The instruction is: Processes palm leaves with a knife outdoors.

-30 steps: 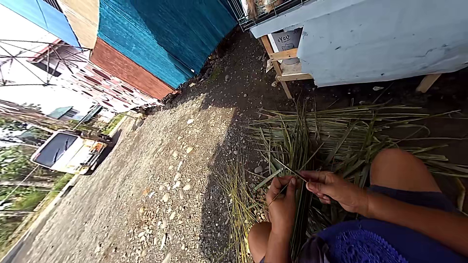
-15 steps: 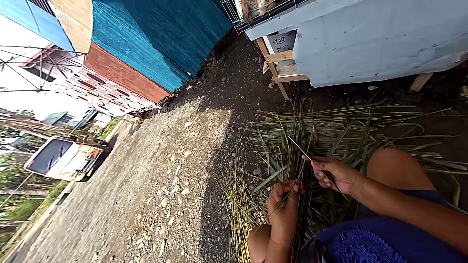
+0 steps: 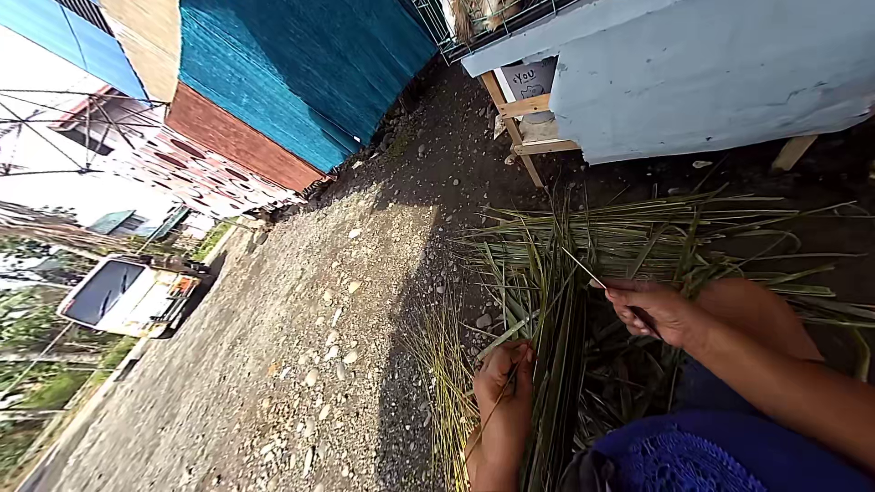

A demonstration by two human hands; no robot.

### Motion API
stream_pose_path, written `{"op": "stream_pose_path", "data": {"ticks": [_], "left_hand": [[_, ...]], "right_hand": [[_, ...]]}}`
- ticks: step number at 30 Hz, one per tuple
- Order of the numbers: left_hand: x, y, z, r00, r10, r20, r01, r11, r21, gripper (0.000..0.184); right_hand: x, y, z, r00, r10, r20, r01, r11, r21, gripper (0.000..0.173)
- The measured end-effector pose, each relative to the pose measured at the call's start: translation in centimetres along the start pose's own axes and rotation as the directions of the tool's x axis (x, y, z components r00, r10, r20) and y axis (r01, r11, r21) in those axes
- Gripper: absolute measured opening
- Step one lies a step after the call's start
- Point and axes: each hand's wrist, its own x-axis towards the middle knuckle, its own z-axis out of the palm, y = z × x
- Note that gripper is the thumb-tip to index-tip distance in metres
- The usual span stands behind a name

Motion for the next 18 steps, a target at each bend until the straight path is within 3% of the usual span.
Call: {"op": "stream_pose_path", "data": {"ticks": [3, 6, 13, 18], "left_hand": [[0.3, 0.3, 1.3, 0.986, 0.134, 0.095, -0.152, 0.965, 0.214, 0.011], [0.8, 0.7, 2.0, 0.944, 0.255, 0.209, -0.31, 0.903, 0.298, 0.014], [1.2, 1.4, 1.7, 0.847, 0.39, 0.362, -0.51, 0.79, 0.341, 0.016], [0.4, 2.1, 1.0, 0.841, 0.429, 0.331, -0.525, 0.795, 0.305, 0.012]], "right_hand": [[-1.9, 0.5, 2.7, 0.965, 0.072, 0.252, -0.062, 0.997, -0.045, 0.042], [-3.2, 0.7, 4.5, 0.919, 0.139, 0.368, -0.13, 0.99, -0.047, 0.043], [-2.9, 1.1, 4.2, 0.915, 0.155, 0.372, -0.213, 0.97, 0.12, 0.039], [-1.6, 0.8, 3.3, 0.961, 0.095, 0.262, -0.152, 0.966, 0.209, 0.036]]}}
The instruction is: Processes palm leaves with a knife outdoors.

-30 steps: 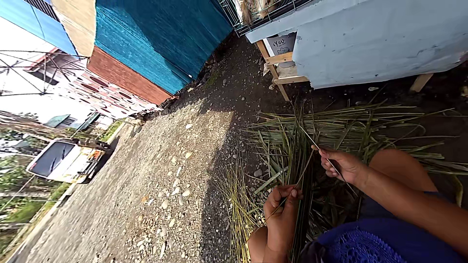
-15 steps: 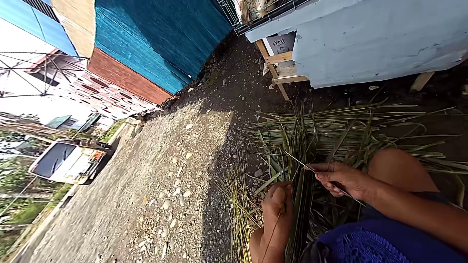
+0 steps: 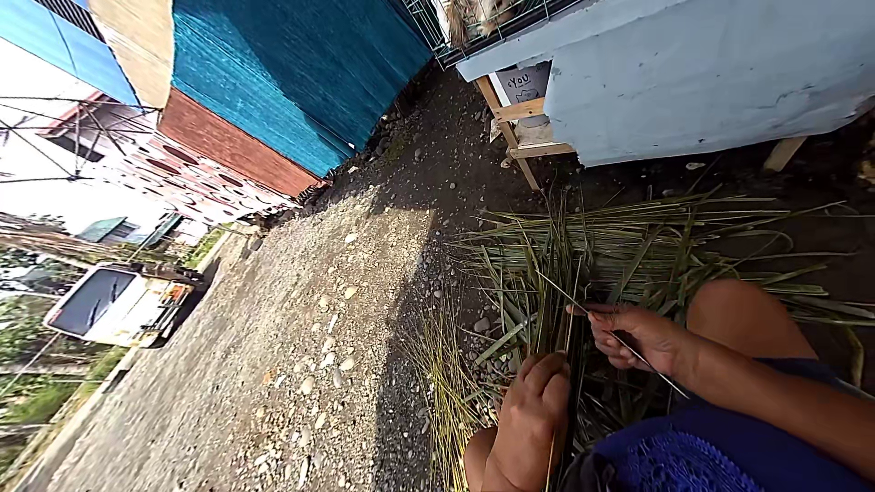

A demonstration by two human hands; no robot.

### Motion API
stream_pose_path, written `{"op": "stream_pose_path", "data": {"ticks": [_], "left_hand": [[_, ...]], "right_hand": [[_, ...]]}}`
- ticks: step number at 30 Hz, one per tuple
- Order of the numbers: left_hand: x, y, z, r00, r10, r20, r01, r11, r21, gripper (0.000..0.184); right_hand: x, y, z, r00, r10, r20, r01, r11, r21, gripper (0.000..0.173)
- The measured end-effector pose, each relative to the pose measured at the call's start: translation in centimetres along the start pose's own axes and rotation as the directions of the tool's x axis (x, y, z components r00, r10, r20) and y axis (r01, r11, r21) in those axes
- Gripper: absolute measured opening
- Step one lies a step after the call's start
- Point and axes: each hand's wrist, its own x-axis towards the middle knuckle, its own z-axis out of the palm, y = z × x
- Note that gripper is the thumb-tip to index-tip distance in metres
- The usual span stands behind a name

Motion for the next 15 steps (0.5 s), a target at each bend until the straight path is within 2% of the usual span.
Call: {"op": "stream_pose_path", "data": {"ticks": [4, 10, 12, 15], "left_hand": [[-0.4, 0.9, -1.1, 0.999, -0.01, -0.049, 0.008, 0.999, -0.041, 0.01], [-1.6, 1.0, -2.8, 0.982, -0.167, -0.088, 0.161, 0.984, -0.07, 0.011], [-1.9, 0.6, -2.3, 0.967, -0.228, -0.114, 0.221, 0.973, -0.07, 0.013], [-2.3, 0.3, -0.9, 0.947, -0.293, -0.13, 0.274, 0.951, -0.143, 0.012]], "right_hand": [[1.2, -1.1, -1.5, 0.986, -0.062, -0.152, 0.07, 0.996, 0.049, 0.03], [2.4, -2.0, -4.9, 0.898, -0.095, -0.43, 0.101, 0.995, -0.009, 0.031], [1.8, -1.5, -4.3, 0.922, -0.1, -0.375, 0.092, 0.995, -0.04, 0.032], [0.4, -0.2, -2.2, 0.984, -0.041, -0.175, 0.028, 0.997, -0.077, 0.035]]}}
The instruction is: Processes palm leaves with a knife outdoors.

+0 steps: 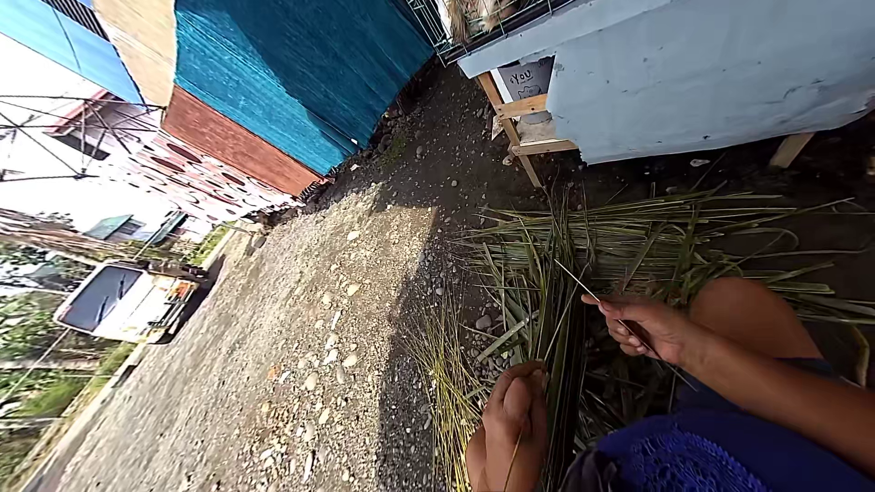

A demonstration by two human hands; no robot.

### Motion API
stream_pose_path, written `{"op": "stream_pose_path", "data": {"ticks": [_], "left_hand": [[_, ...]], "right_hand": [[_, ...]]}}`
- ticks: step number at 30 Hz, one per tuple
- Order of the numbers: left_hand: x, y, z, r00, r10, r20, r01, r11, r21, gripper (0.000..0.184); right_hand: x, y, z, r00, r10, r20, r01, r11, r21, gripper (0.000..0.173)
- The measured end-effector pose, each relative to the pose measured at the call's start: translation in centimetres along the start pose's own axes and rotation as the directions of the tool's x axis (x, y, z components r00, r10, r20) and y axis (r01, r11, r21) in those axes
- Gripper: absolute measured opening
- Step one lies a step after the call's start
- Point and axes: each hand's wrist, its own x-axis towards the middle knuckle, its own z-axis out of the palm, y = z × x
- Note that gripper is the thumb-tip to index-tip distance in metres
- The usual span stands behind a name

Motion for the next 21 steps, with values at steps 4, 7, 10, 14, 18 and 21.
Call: {"op": "stream_pose_path", "data": {"ticks": [4, 7, 10, 14, 18, 21], "left_hand": [[0.0, 0.1, 1.3, 1.0, -0.019, 0.009, 0.02, 0.995, -0.095, 0.011], [-0.2, 0.4, 1.0, 0.999, 0.01, 0.047, -0.004, 0.991, -0.135, 0.01], [-0.7, 0.3, 0.7, 0.997, 0.052, 0.059, -0.043, 0.989, -0.14, 0.009], [-1.5, 0.8, -0.1, 0.996, 0.062, 0.066, -0.054, 0.992, -0.115, 0.01], [-2.1, 0.8, -0.9, 0.995, 0.04, 0.094, -0.032, 0.996, -0.088, 0.011], [-2.1, 0.8, -0.5, 0.996, -0.018, 0.089, 0.024, 0.997, -0.07, 0.013]], "right_hand": [[-1.3, 0.5, 2.0, 0.985, 0.026, 0.172, -0.031, 0.999, 0.025, 0.04], [-1.1, 0.4, 2.0, 0.989, 0.004, 0.148, -0.021, 0.993, 0.119, 0.039], [-0.7, 0.2, 1.6, 0.996, -0.015, 0.089, 0.002, 0.989, 0.147, 0.038], [0.4, -0.2, 0.7, 0.995, -0.045, -0.094, 0.06, 0.985, 0.163, 0.032], [1.8, -0.6, -0.8, 0.958, -0.068, -0.279, 0.097, 0.991, 0.092, 0.034], [2.4, -0.2, -0.7, 0.916, -0.112, -0.385, 0.1, 0.994, -0.052, 0.036]]}}
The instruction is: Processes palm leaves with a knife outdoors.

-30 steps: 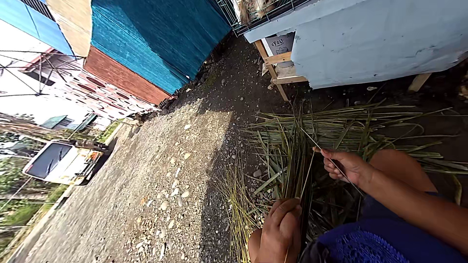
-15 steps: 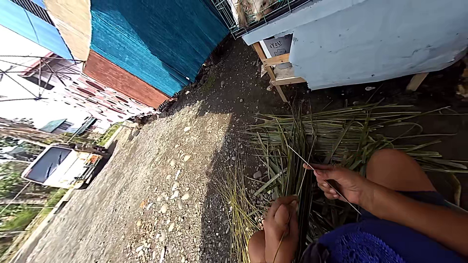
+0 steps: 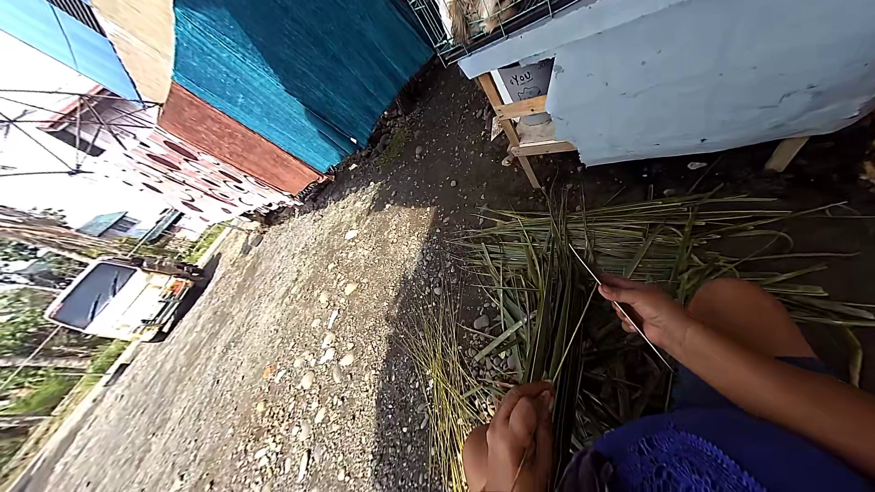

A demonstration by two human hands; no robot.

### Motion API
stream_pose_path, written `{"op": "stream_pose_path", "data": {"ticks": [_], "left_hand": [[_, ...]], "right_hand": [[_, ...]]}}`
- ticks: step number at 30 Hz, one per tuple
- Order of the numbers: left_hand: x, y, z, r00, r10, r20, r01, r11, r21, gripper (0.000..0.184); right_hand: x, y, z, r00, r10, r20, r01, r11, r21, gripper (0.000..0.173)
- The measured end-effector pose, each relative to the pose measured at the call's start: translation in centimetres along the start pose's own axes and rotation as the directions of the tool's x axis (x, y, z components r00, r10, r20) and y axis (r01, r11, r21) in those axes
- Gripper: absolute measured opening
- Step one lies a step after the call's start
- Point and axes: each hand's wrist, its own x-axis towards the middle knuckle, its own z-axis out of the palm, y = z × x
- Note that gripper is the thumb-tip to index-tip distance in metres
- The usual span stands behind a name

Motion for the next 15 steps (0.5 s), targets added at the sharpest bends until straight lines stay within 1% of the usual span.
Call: {"op": "stream_pose_path", "data": {"ticks": [2, 4, 5, 8, 10, 12, 13, 15], "left_hand": [[0.2, 0.3, 0.7, 0.999, -0.041, -0.006, 0.041, 0.999, -0.018, 0.013], [0.1, 0.5, 1.4, 0.994, -0.107, -0.026, 0.105, 0.993, -0.062, 0.01], [0.0, 0.5, 1.6, 0.99, -0.139, -0.037, 0.135, 0.987, -0.091, 0.01], [-0.3, 0.7, 1.2, 0.981, -0.185, -0.056, 0.172, 0.968, -0.18, 0.009], [-0.2, 0.0, 0.8, 0.966, -0.243, -0.084, 0.217, 0.946, -0.24, 0.005], [-0.1, -1.0, 1.1, 0.939, -0.323, -0.123, 0.271, 0.909, -0.316, 0.004], [0.2, -1.4, 1.4, 0.922, -0.361, -0.139, 0.292, 0.886, -0.36, 0.004], [1.0, -1.9, 2.3, 0.883, -0.442, -0.16, 0.327, 0.822, -0.466, 0.006]], "right_hand": [[0.1, 0.4, 0.5, 0.994, -0.069, -0.082, 0.06, 0.993, -0.106, 0.038], [0.4, 0.6, 0.5, 0.977, -0.167, -0.132, 0.135, 0.965, -0.225, 0.044], [0.7, 0.6, 0.2, 0.97, -0.186, -0.159, 0.146, 0.962, -0.232, 0.047], [2.2, -0.3, -1.9, 0.957, -0.12, -0.264, 0.075, 0.982, -0.176, 0.045], [2.2, -0.8, -2.6, 0.97, -0.097, -0.222, 0.061, 0.985, -0.163, 0.041], [0.7, -0.4, -2.0, 0.99, -0.046, -0.134, 0.027, 0.99, -0.14, 0.04], [-0.3, -0.1, -1.3, 0.997, -0.007, -0.071, -0.001, 0.993, -0.116, 0.039], [-2.1, 0.4, -0.1, 0.991, 0.075, 0.112, -0.065, 0.994, -0.093, 0.034]]}}
